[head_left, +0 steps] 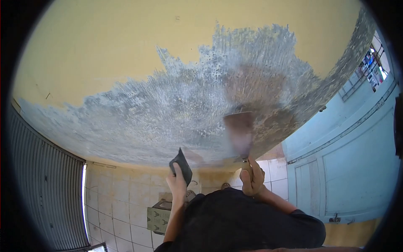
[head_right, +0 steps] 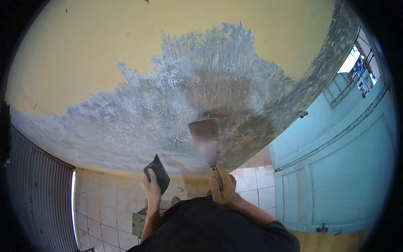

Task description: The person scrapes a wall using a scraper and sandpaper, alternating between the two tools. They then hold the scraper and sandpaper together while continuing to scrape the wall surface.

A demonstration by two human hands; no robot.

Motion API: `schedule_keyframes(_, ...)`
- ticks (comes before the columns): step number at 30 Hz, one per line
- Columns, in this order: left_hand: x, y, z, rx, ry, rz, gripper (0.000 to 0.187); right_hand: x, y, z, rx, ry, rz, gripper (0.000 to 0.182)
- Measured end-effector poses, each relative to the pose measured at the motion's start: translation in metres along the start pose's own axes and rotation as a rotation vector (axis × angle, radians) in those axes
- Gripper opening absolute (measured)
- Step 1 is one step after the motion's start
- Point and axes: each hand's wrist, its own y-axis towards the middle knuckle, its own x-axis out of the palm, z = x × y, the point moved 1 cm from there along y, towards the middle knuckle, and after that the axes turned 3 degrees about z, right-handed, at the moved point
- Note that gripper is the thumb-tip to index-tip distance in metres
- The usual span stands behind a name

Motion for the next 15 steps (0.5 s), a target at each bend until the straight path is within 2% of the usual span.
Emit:
schedule_keyframes(1,-0.007,0.002,-0.003,-0.001,0.005,-0.007,0.047,-0.002,0.008,-0.006,0.042,0.061,-0.085,0.048)
schedule_keyframes(2,-0.012,0.003,-0.003,-0.054,-0.121,-0.005,0.05,-0.005,0.013,-0.01,0.045,0.059,-0.082,0.048)
schedule_keyframes(3,-0.017,0.005,-0.004,-0.109,-0.248,-0.002,0.053,-0.007,0.016,-0.012,0.068,0.051,-0.191,0.05)
schedule_keyframes(4,-0.021,0.006,-0.006,-0.11,-0.248,-0.004,0.053,-0.009,0.019,-0.013,0.092,0.044,-0.302,0.051)
schedule_keyframes(5,-0.024,0.008,-0.009,-0.177,-0.396,-0.067,0.05,-0.011,0.022,-0.017,0.093,0.042,-0.303,0.051)
schedule_keyframes(6,-0.026,0.009,-0.009,-0.244,-0.544,-0.13,0.048,-0.011,0.025,-0.02,0.166,0.072,-0.356,0.051)
schedule_keyframes(7,-0.027,0.009,-0.008,-0.246,-0.544,-0.131,0.048,-0.01,0.027,-0.022,0.24,0.102,-0.408,0.052)
schedule_keyframes(9,-0.028,0.01,0.007,-0.373,-0.66,-0.212,0.042,-0.004,0.031,-0.025,0.197,0.087,-0.394,0.051)
schedule_keyframes(11,-0.028,0.015,0.019,-0.391,-0.691,-0.256,0.042,0.001,0.033,-0.031,0.152,0.072,-0.378,0.051)
schedule_keyframes(13,-0.025,0.02,0.035,-0.41,-0.72,-0.303,0.041,0.003,0.034,-0.044,0.297,0.096,-0.42,0.054)
schedule_keyframes(15,-0.017,0.021,0.055,-0.399,-0.801,-0.354,0.041,0.012,0.04,-0.056,0.246,0.095,-0.366,0.051)
